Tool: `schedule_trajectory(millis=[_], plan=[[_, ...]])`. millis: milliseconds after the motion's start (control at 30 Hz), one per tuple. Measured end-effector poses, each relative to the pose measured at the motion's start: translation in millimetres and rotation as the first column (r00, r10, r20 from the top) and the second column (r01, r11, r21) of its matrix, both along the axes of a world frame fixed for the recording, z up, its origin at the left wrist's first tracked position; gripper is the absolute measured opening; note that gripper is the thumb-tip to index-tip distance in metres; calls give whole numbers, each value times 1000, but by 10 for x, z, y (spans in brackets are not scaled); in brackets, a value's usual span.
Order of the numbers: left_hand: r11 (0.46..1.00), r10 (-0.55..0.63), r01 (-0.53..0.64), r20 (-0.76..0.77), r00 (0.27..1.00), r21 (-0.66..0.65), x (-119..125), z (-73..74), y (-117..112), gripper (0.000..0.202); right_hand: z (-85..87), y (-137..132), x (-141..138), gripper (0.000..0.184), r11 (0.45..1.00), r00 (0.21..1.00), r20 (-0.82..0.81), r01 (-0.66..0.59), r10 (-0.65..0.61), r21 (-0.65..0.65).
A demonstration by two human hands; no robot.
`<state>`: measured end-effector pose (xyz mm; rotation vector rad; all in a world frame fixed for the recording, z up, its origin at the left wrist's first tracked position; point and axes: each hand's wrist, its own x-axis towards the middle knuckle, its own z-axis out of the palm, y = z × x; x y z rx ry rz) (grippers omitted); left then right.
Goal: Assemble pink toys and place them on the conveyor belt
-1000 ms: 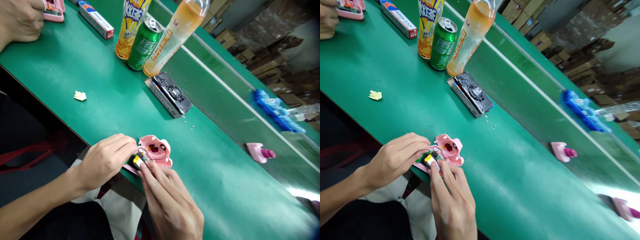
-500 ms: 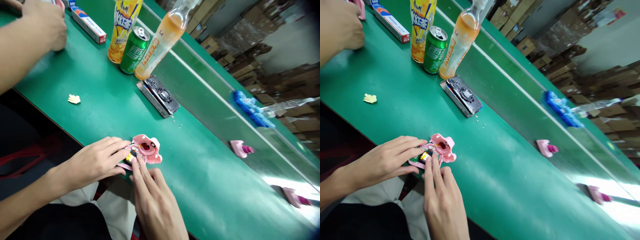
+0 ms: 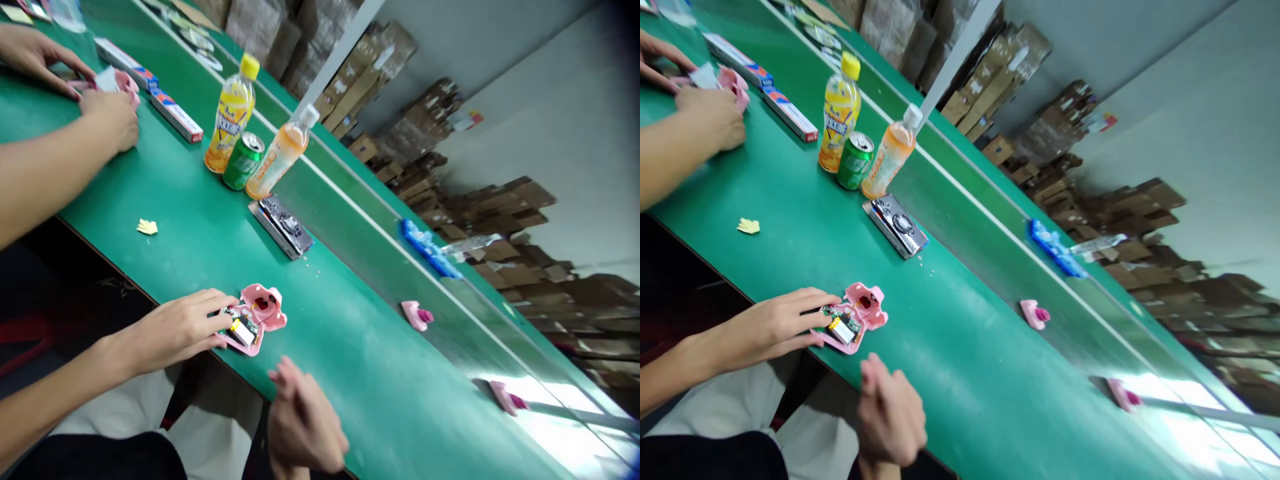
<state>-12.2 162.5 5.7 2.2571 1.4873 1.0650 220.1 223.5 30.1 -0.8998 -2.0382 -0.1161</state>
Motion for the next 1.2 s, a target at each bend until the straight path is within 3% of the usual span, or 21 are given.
schedule_trajectory(millis=[33, 67, 100, 133, 167, 233, 267, 367, 433, 500, 567, 667, 767, 833, 900, 1000, 1067, 1133, 1200], plan=[[1000, 8, -8, 4, 1000, -15, 2, 5, -1, 18, 143, 170, -40, 31, 987, 995, 10, 95, -95, -127], [1000, 15, -15, 0, 1000, -21, 2, 14, -1, 19, 304, 378, -120, 56, 925, 978, 138, 193, -156, -326], [1000, 19, -19, -10, 1000, -22, 3, 26, 0, 22, 469, 607, -239, 72, 796, 929, 368, 243, -28, -554], [1000, 20, -20, -23, 1000, -19, 3, 40, 0, 24, 621, 835, -386, 81, 629, 806, 559, 334, 196, -702], [1000, 19, -19, -36, 999, -20, 5, 55, 0, 27, 748, 1043, -549, 86, 496, 610, 659, 446, 441, -745], [999, 23, -24, -55, 998, -23, 12, 84, -5, 28, 901, 1340, -868, 81, 407, 453, 653, 528, 607, -745], [999, 29, -31, -62, 998, -28, 17, 95, -8, 28, 932, 1416, -1001, 79, 394, 397, 652, 557, 646, -731], [997, 55, -57, -46, 997, -54, 30, 105, -24, 24, 953, 1410, -1215, 75, 413, 330, 666, 580, 669, -702], [996, 45, -40, 62, 997, -77, 30, 96, -35, 22, 1009, 1309, -1193, 72, 440, 334, 667, 546, 666, -713], [994, 65, -39, 272, 960, -99, 31, 87, -40, 27, 1132, 1195, -1076, 60, 470, 409, 630, 429, 660, -771], [993, 109, -66, 528, 842, -100, 46, 88, -26, 40, 1289, 1079, -913, 45, 497, 538, 518, 199, 665, -845], [996, 84, -54, 812, 578, -64, 120, 129, 40, 55, 1481, 905, -685, 36, 517, 670, 296, -152, 681, -843], [999, 42, -13, 919, 392, -40, 241, 227, 133, 61, 1579, 780, -544, 37, 507, 703, 198, -261, 683, -821], [999, 44, -11, 946, 320, -43, 314, 310, 182, 61, 1617, 747, -504, 40, 502, 717, 171, -278, 676, -819], [998, 61, -52, 937, 345, -46, 364, 388, 208, 61, 1645, 744, -504, 44, 519, 741, 172, -266, 649, -812], [985, 111, -169, 822, 559, -19, 415, 453, 196, 65, 1648, 758, -568, 43, 539, 769, 210, -201, 604, -818], [983, 113, -181, 730, 674, 15, 459, 456, 167, 68, 1618, 759, -633, 41, 529, 787, 255, -105, 562, -842], [988, 105, -154, 716, 690, 4, 517, 438, 141, 65, 1571, 752, -687, 47, 500, 801, 311, 16, 512, -866], [990, 136, -118, 799, 586, -81, 573, 415, 132, 59, 1523, 747, -701, 53, 444, 802, 301, 51, 516, -895]])
